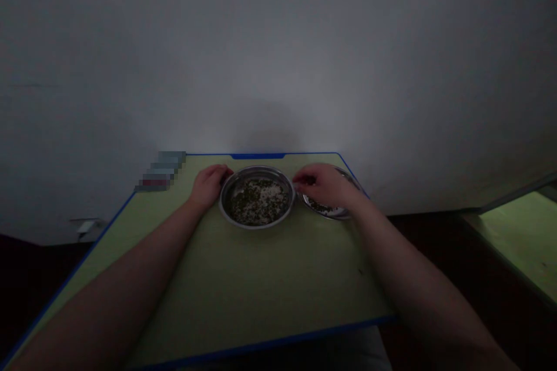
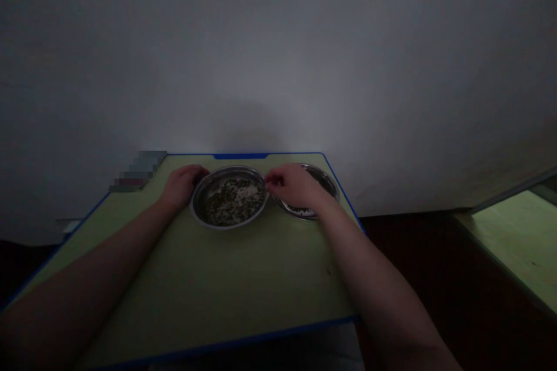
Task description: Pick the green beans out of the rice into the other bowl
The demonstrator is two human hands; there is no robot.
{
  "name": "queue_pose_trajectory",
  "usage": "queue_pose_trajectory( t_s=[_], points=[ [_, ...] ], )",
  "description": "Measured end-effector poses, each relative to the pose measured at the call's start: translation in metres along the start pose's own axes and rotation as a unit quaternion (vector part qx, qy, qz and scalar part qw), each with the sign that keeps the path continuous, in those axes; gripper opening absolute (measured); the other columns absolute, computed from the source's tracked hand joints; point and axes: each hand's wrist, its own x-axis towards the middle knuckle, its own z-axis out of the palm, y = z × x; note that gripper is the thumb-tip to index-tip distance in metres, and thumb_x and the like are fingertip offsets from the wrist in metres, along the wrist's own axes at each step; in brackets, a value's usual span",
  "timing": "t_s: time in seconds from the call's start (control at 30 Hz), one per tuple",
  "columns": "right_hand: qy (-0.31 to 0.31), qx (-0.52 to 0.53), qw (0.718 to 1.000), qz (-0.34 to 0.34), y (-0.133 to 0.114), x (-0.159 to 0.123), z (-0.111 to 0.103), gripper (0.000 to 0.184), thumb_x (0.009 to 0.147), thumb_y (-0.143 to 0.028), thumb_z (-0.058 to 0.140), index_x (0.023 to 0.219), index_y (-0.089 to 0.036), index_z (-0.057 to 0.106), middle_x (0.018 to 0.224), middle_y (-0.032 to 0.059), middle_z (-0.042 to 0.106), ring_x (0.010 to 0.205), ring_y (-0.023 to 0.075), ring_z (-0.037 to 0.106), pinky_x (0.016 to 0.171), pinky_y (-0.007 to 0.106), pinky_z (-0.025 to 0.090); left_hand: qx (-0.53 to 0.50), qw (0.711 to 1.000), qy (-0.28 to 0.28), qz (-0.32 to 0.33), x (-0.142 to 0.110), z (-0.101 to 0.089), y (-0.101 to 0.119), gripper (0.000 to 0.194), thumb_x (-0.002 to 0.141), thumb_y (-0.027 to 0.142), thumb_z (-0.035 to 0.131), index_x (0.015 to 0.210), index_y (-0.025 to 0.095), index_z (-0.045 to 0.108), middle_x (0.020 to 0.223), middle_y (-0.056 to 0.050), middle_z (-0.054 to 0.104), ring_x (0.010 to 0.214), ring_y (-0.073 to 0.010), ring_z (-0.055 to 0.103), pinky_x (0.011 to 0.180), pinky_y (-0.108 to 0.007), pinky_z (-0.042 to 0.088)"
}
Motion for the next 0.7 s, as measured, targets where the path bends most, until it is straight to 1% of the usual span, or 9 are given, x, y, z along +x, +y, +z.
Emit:
queue_pose_trajectory(
  t_s=[0.07,0.13,0.2,0.3,0.37,0.43,0.6,0.7],
  points=[
    [-0.050,-0.065,0.995,-0.059,-0.023,0.021,0.014,0.024,0.078,-0.032,0.054,0.091,-0.019,0.069,0.081,0.0047,0.067,0.071,0.0151,0.057,0.066,0.027,0.041,-0.012,1.000,0.000,0.003,0.001,0.000,-0.003,0.032,0.072,0.043,0.047,0.066,0.016,0.064,0.057,-0.002,0.061,0.055,-0.0156,0.054,0.055,-0.026,0.043],
    [-0.091,-0.130,0.982,-0.105,-0.042,0.044,0.029,0.025,0.078,-0.033,0.053,0.092,-0.019,0.070,0.087,0.0064,0.068,0.080,0.0178,0.058,0.070,0.028,0.041,-0.013,1.000,0.001,0.009,0.003,-0.001,-0.006,0.033,0.072,0.044,0.048,0.066,0.016,0.064,0.057,-0.002,0.060,0.055,-0.0154,0.054,0.055,-0.026,0.043],
    [-0.125,-0.169,0.970,-0.119,-0.053,0.065,0.045,0.027,0.076,-0.033,0.055,0.095,-0.021,0.069,0.092,0.0073,0.069,0.085,0.0199,0.059,0.073,0.029,0.041,-0.009,1.000,-0.002,0.018,0.004,-0.001,-0.008,0.033,0.072,0.044,0.047,0.066,0.016,0.064,0.057,-0.002,0.061,0.055,-0.0153,0.054,0.055,-0.026,0.043],
    [-0.148,-0.216,0.959,-0.112,-0.060,0.087,0.065,0.030,0.074,-0.039,0.056,0.092,-0.019,0.070,0.092,0.0106,0.069,0.086,0.0247,0.061,0.072,0.033,0.044,-0.011,1.000,-0.005,0.027,0.005,-0.001,-0.009,0.032,0.072,0.044,0.047,0.064,0.017,0.063,0.058,-0.002,0.061,0.056,-0.0157,0.054,0.056,-0.026,0.044],
    [-0.148,-0.244,0.954,-0.094,-0.061,0.093,0.076,0.035,0.071,-0.042,0.059,0.090,-0.015,0.069,0.093,0.0137,0.068,0.086,0.0281,0.062,0.070,0.036,0.047,-0.020,0.999,-0.006,0.026,0.006,0.000,-0.010,0.032,0.071,0.044,0.048,0.064,0.017,0.062,0.059,-0.002,0.061,0.057,-0.0160,0.055,0.057,-0.026,0.044],
    [-0.148,-0.260,0.951,-0.082,-0.062,0.094,0.084,0.038,0.068,-0.042,0.062,0.092,-0.013,0.068,0.095,0.0160,0.068,0.087,0.0300,0.062,0.070,0.038,0.048,-0.024,0.999,-0.008,0.023,0.006,0.000,-0.010,0.031,0.072,0.044,0.048,0.065,0.017,0.062,0.060,-0.002,0.062,0.058,-0.0162,0.055,0.057,-0.026,0.044],
    [-0.162,-0.267,0.947,-0.081,-0.065,0.092,0.097,0.028,0.074,-0.025,0.055,0.096,-0.011,0.066,0.098,0.0172,0.067,0.089,0.0283,0.062,0.072,0.038,0.048,-0.002,1.000,-0.010,0.029,0.005,-0.001,-0.011,0.031,0.073,0.043,0.047,0.065,0.018,0.063,0.059,-0.002,0.061,0.056,-0.0160,0.055,0.055,-0.026,0.043],
    [-0.163,-0.273,0.944,-0.088,-0.065,0.092,0.098,0.026,0.073,-0.021,0.055,0.095,-0.011,0.067,0.099,0.0173,0.067,0.090,0.0276,0.061,0.076,0.037,0.047,0.004,0.999,-0.010,0.030,0.005,-0.001,-0.012,0.032,0.074,0.043,0.046,0.066,0.017,0.064,0.058,-0.002,0.061,0.056,-0.0161,0.055,0.055,-0.026,0.043]
  ],
)
